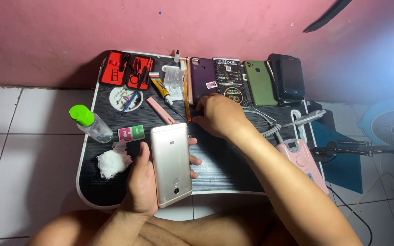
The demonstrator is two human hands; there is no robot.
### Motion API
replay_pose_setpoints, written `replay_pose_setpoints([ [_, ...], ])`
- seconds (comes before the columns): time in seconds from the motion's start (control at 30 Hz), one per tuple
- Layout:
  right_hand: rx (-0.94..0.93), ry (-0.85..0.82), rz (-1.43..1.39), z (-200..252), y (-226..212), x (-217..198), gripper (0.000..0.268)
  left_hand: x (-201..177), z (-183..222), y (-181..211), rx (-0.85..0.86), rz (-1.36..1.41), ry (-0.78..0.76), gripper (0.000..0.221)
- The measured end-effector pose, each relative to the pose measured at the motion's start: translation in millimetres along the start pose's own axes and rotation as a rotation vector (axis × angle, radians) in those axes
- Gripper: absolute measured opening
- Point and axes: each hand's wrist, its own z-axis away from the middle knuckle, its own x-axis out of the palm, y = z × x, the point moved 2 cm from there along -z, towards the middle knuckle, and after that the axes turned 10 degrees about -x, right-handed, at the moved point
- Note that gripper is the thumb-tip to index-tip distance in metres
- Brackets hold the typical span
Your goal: Removing the back cover of a smartphone using a plastic prying tool to access internal components.
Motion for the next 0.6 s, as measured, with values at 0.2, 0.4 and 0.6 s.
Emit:
replay_pose_setpoints([
  [0.2,0.049,0.105,-0.276,9,13,-7,0.017,-4,-5,-16,-0.048,0.003,-0.014,0.077],
  [0.4,0.068,0.493,-0.805,93,6,-22,0.008,3,-8,-20,-0.033,-0.094,0.01,0.06],
  [0.6,0.002,0.741,-1.304,150,0,29,0.013,0,-28,-27,0.043,-0.317,0.173,0.09],
])
